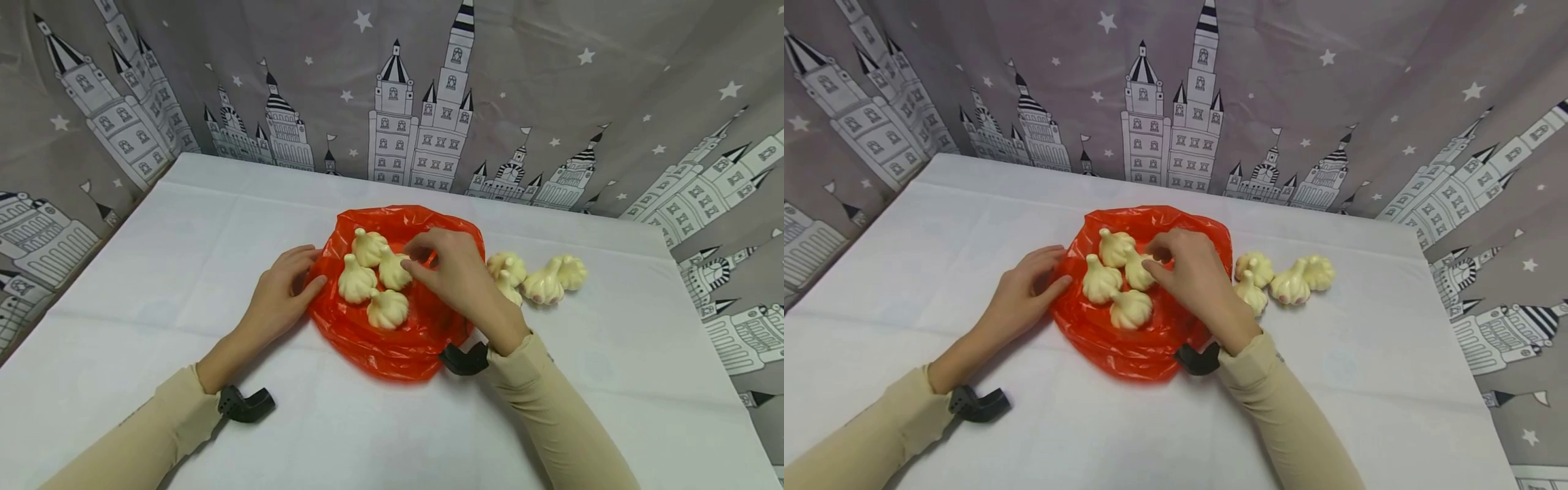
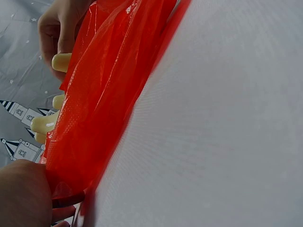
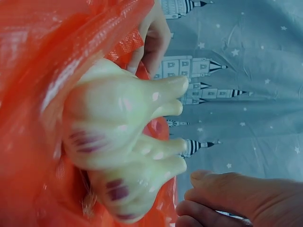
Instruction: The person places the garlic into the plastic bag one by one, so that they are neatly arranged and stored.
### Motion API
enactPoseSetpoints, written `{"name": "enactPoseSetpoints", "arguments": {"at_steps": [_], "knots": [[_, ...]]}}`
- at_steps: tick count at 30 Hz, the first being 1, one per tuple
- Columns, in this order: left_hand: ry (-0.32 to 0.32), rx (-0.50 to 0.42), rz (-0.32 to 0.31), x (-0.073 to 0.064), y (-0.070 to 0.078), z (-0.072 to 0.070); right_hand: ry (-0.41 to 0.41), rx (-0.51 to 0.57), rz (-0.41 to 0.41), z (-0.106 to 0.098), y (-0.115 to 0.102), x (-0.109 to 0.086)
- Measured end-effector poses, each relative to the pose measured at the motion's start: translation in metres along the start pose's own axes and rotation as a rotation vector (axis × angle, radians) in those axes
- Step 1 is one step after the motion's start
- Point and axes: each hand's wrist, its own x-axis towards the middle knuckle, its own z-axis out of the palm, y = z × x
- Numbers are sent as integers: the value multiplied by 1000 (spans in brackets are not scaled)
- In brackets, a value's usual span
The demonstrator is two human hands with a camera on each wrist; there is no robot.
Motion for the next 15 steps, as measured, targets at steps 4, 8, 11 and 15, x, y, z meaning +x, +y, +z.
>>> {"name": "enactPoseSetpoints", "arguments": {"at_steps": [4, 8, 11, 15], "knots": [[0, 0, 2, 0, 0, 0, 13, 21, 24, -9, 6, -8], [1, 0, 7, 0, 1, 0, 43, 24, 45, -23, 14, -18], [6, -2, 12, 0, 0, 0, 81, 12, 57, -37, 21, -26], [11, -7, 15, 0, -1, 1, 150, -30, 67, -58, 34, -38]]}}
